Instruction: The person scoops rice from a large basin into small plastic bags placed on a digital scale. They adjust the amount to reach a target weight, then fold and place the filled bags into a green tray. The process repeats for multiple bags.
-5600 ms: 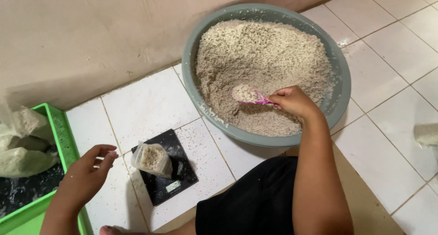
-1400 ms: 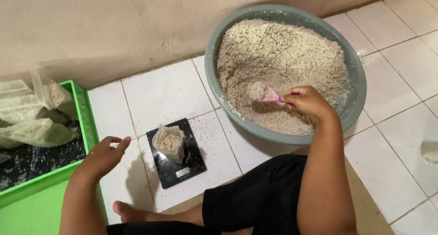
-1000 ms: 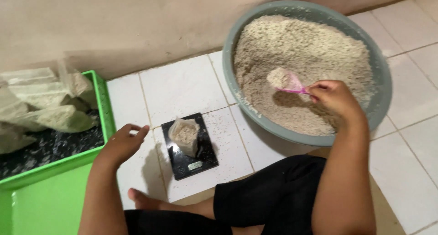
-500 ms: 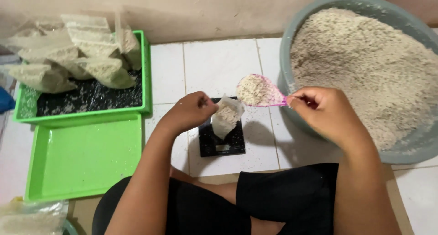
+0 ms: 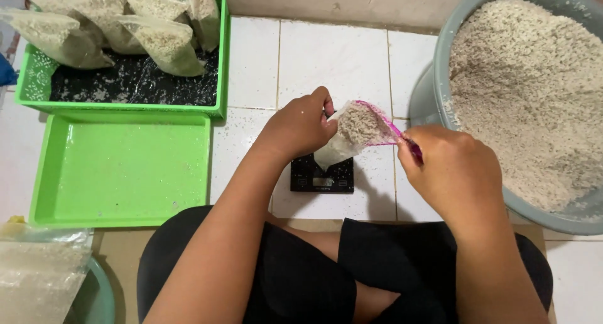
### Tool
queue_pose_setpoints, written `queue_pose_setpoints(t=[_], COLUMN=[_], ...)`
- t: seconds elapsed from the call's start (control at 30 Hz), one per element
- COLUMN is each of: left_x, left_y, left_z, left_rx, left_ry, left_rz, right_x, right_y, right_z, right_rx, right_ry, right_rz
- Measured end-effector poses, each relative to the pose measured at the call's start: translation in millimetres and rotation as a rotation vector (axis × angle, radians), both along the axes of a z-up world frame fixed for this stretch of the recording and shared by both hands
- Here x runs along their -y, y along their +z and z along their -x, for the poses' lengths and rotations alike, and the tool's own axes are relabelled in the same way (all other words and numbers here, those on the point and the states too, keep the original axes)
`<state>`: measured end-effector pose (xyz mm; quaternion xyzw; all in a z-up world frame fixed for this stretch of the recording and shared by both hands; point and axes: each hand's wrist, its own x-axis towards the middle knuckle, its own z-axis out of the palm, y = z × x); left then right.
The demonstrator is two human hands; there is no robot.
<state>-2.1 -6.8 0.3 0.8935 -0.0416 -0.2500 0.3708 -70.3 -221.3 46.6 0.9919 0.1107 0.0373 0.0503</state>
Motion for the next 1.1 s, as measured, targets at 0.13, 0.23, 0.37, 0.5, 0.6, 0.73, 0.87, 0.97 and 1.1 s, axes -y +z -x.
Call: queue_pose_setpoints(t=[0.13, 0.23, 0.37, 0.5, 0.6, 0.73, 0.87, 0.97, 1.1], left_x=[-0.8, -0.6, 0.4, -1.1, -1.3, -0.6, -1.1, -1.5, -1.2], left_y=[-7.8, -9.2, -3.2, -0.6, -2.6, -0.1, 0.1, -1.5, -1.8], left_z=[-2.3, -2.2, -2.2, -2.6, -2.9, -1.6, -1.5, -2.3, -2.7], left_rx=[0.029, 0.159, 0.143, 0.086, 0.097, 0.089, 0.083, 0.088, 0.083], left_ry=[-0.005, -0.09, -0.116, -0.082, -0.083, -0.079, -0.07, -0.069, -0.069], left_rz=[0.049, 0.108, 0.114, 0.124, 0.115, 0.111, 0.105, 0.098, 0.092], right_x=[-5.8, -5.5, -2.2, 2.3, 4.5, 4.9, 5.0, 5.0, 4.5], right_y=[-3.4, -2.3, -2.1, 2.4, 6.5, 7.0, 7.6, 7.3, 9.7], right_z=[2.6, 2.5, 1.4, 3.8, 6.5, 7.1, 7.9, 7.9, 7.7], right_rx=[-0.003, -0.024, -0.04, -0.031, -0.011, -0.025, 0.003, 0.001, -0.01], right_ry=[0.009, -0.003, -0.019, -0.006, 0.015, -0.004, 0.008, 0.002, 0.014], right_rz=[-0.005, -0.009, -0.032, -0.045, -0.053, -0.046, -0.047, -0.054, -0.112])
